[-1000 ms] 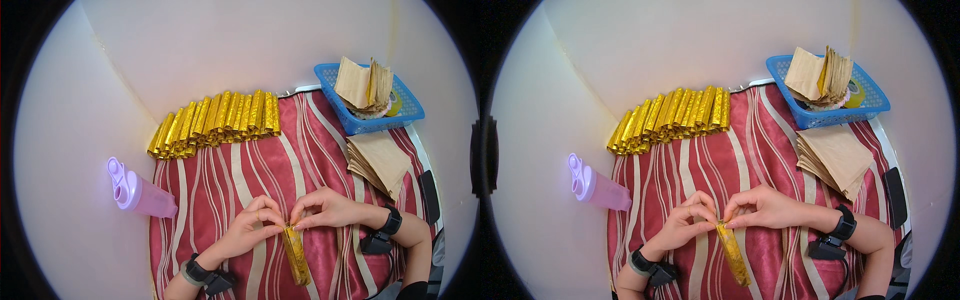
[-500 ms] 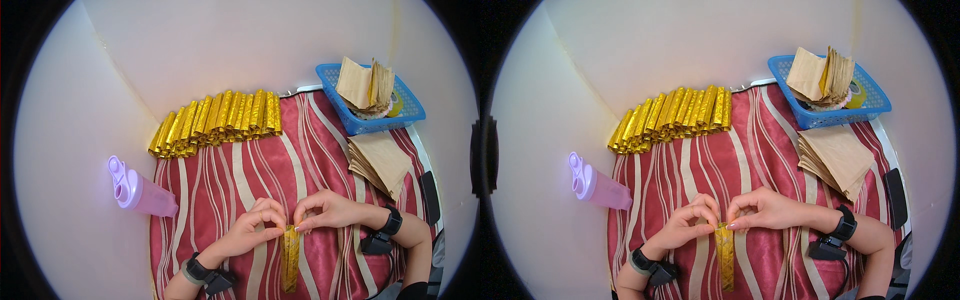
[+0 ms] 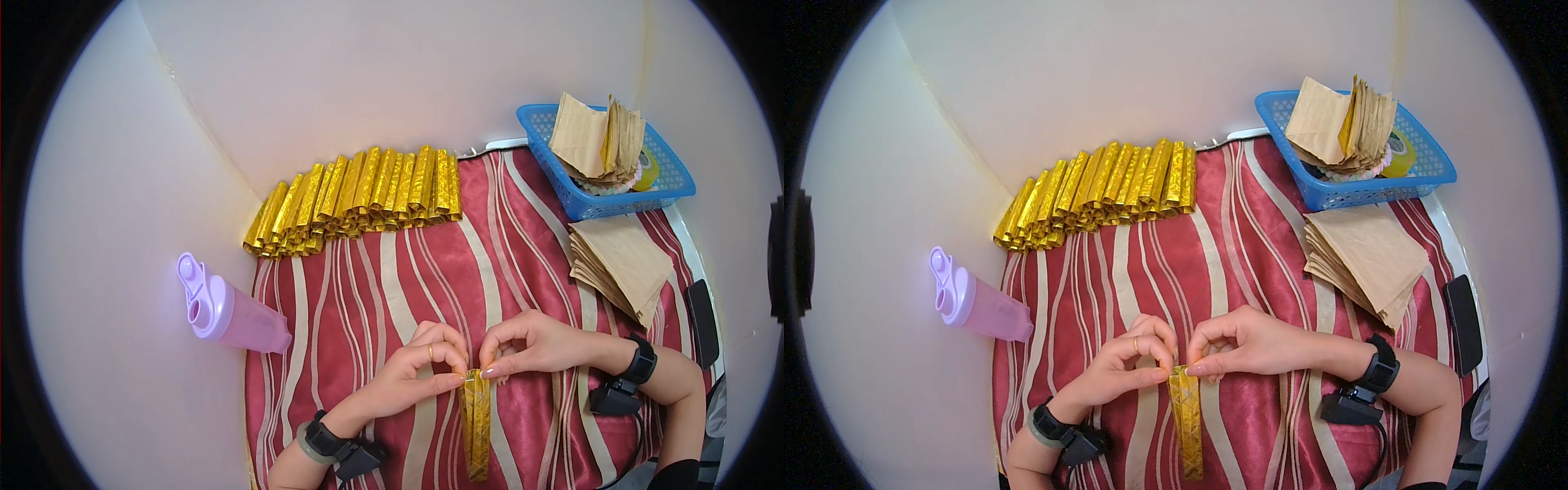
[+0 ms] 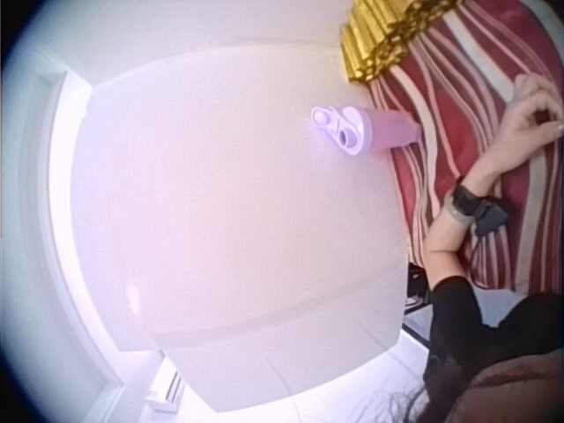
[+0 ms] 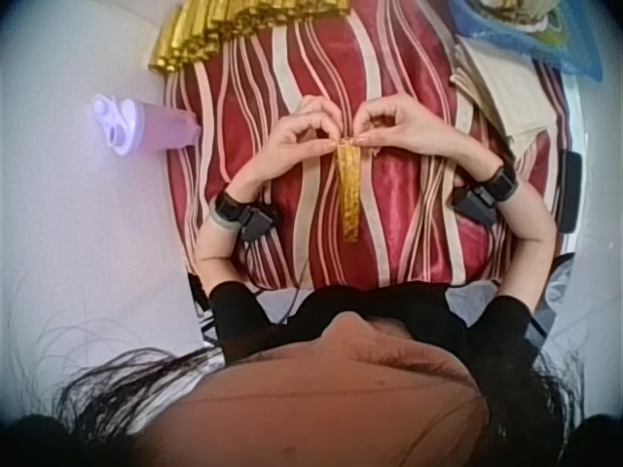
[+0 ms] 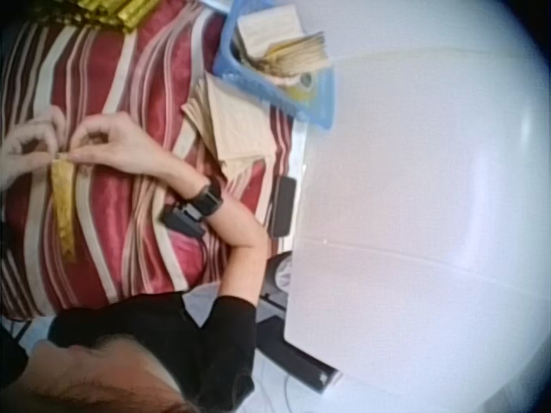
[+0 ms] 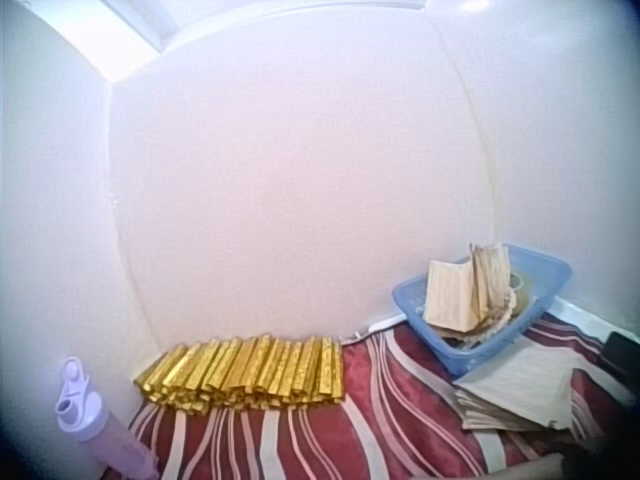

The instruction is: Fold gold foil paper into long strips and then fold it around square sheets of paper.

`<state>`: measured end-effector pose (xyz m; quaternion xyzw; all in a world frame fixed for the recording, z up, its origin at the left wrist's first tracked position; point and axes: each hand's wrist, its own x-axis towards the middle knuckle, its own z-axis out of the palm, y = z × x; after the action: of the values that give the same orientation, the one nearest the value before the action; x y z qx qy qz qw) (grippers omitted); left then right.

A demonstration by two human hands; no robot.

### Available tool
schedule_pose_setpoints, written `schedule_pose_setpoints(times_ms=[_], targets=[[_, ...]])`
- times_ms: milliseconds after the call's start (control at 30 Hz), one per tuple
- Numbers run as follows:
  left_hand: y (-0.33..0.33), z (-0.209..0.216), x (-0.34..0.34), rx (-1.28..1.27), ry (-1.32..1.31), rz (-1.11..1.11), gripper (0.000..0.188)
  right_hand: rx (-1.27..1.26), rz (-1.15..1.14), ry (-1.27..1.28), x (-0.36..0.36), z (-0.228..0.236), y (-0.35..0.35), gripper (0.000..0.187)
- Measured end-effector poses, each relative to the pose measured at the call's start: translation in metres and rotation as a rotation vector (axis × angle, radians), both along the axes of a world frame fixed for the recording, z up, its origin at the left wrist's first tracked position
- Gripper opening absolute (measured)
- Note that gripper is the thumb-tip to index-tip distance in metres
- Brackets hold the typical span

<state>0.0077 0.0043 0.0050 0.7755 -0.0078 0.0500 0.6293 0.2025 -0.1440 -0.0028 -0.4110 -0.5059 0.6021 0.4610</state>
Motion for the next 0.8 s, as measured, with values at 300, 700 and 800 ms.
schedule_pose_setpoints(times_ms=[300,700,800], targets=[[-0.0015,-0.0001,0.0006,0.004,0.010,-0.018,0.007,-0.016,0.006,-0.031,-0.0003,0.0010,0.0006,0.015],[-0.0017,-0.0042,0.0011,-0.042,0.000,-0.007,0.008,-0.013,0.001,-0.078,-0.0005,0.0000,0.0008,0.017],[-0.0016,-0.0044,0.0015,0.027,0.004,-0.003,0.008,-0.006,-0.002,-0.089,-0.0012,-0.0008,0.0008,0.018]])
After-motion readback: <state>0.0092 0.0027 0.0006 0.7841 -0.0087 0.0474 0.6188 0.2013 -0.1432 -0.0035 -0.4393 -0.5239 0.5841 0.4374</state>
